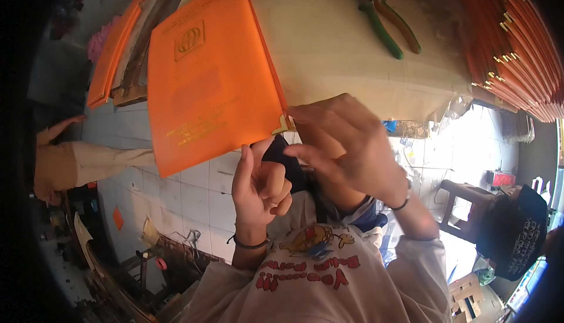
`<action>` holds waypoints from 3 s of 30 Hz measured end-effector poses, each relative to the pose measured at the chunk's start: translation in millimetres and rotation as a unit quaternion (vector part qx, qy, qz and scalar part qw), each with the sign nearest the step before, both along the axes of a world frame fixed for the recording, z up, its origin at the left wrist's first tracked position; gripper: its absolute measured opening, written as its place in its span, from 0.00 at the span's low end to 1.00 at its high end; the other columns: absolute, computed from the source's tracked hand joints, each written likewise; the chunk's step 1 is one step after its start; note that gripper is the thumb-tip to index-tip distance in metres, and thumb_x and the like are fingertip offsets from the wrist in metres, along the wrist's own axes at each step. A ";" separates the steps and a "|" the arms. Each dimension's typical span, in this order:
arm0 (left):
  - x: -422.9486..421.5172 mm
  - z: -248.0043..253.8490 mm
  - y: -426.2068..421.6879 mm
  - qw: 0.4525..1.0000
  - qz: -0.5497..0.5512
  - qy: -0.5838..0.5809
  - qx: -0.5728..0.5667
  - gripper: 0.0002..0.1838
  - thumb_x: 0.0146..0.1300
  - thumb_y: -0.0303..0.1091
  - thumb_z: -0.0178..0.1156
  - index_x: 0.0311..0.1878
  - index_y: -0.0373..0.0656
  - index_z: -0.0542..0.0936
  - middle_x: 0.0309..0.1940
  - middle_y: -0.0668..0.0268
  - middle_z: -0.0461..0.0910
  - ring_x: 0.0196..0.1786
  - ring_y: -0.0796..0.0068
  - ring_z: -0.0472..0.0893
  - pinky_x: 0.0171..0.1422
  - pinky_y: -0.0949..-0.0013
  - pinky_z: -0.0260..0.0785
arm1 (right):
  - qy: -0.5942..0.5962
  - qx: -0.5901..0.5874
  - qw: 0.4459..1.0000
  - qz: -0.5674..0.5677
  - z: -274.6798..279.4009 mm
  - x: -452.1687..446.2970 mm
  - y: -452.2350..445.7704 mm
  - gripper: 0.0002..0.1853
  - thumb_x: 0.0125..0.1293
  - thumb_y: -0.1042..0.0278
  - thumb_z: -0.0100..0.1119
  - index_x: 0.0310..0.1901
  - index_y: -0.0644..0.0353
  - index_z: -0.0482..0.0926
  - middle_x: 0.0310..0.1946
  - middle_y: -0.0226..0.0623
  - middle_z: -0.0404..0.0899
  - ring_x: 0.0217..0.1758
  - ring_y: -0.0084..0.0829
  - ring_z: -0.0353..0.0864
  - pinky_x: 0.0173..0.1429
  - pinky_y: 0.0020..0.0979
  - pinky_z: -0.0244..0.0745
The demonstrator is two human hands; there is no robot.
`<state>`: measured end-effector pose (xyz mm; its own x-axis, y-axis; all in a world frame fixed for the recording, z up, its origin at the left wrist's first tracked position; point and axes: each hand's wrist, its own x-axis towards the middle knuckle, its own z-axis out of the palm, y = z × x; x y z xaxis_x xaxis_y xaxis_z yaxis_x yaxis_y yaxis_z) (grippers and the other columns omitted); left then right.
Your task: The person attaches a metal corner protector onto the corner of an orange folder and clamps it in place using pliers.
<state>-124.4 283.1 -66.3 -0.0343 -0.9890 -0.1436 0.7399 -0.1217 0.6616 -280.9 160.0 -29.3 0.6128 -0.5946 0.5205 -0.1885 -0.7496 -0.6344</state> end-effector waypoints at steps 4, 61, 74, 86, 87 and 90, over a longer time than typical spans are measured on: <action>-5.1 6.4 12.0 0.997 0.066 -0.043 0.029 0.37 0.83 0.59 0.30 0.81 0.40 0.54 0.14 0.74 0.53 0.13 0.84 0.48 0.11 0.76 0.46 | -0.066 0.091 0.992 -0.050 -26.9 21.5 11.5 0.23 0.54 0.65 0.80 0.51 0.60 0.86 0.39 0.37 0.86 0.41 0.35 0.85 0.45 0.33 0.81; 2.4 -11.7 -0.6 0.947 0.214 -0.236 0.034 0.24 0.83 0.45 0.43 0.37 0.32 0.72 0.10 0.68 0.63 0.10 0.81 0.60 0.13 0.72 0.60 | 0.063 -0.137 0.922 -0.357 4.2 -11.7 -81.6 0.17 0.60 0.63 0.75 0.48 0.59 0.83 0.49 0.41 0.84 0.57 0.45 0.79 0.62 0.43 0.72; 14.0 13.5 -12.8 0.999 0.032 -0.029 -0.017 0.35 0.83 0.53 0.32 0.78 0.33 0.51 0.72 0.34 0.63 0.47 0.48 0.88 0.23 0.63 0.85 | 0.103 0.032 0.930 -0.351 13.0 -43.2 -103.3 0.22 0.76 0.48 0.54 0.45 0.64 0.82 0.34 0.41 0.82 0.37 0.35 0.80 0.45 0.37 0.72; -3.5 5.6 -36.8 0.997 0.069 0.014 -0.038 0.36 0.83 0.56 0.33 0.76 0.32 0.57 0.73 0.39 0.65 0.44 0.53 0.89 0.22 0.66 0.82 | -0.070 0.357 0.895 -0.258 2.0 -82.1 30.6 0.25 0.77 0.47 0.56 0.39 0.67 0.83 0.28 0.31 0.81 0.29 0.20 0.76 0.34 0.24 0.69; -4.2 5.0 -37.3 0.997 0.072 -0.002 -0.038 0.35 0.83 0.55 0.33 0.75 0.31 0.59 0.72 0.42 0.67 0.43 0.54 0.89 0.23 0.65 0.82 | -0.057 0.363 0.898 -0.244 0.8 -84.5 37.4 0.25 0.78 0.47 0.55 0.38 0.67 0.82 0.27 0.31 0.81 0.29 0.19 0.76 0.34 0.24 0.69; -7.7 -1.3 -36.9 0.994 0.084 -0.045 -0.055 0.35 0.83 0.56 0.34 0.75 0.31 0.59 0.71 0.42 0.69 0.38 0.56 0.89 0.22 0.66 0.82 | -0.078 0.387 0.895 -0.208 -5.0 -87.1 50.6 0.25 0.80 0.50 0.52 0.40 0.70 0.82 0.30 0.36 0.83 0.31 0.22 0.79 0.36 0.24 0.72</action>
<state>-132.1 246.2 -67.6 0.1415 -0.9895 -0.0299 0.6810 0.0754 0.7284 -367.9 210.6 -34.3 0.2109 -0.9738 -0.0853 -0.2132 0.0393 -0.9762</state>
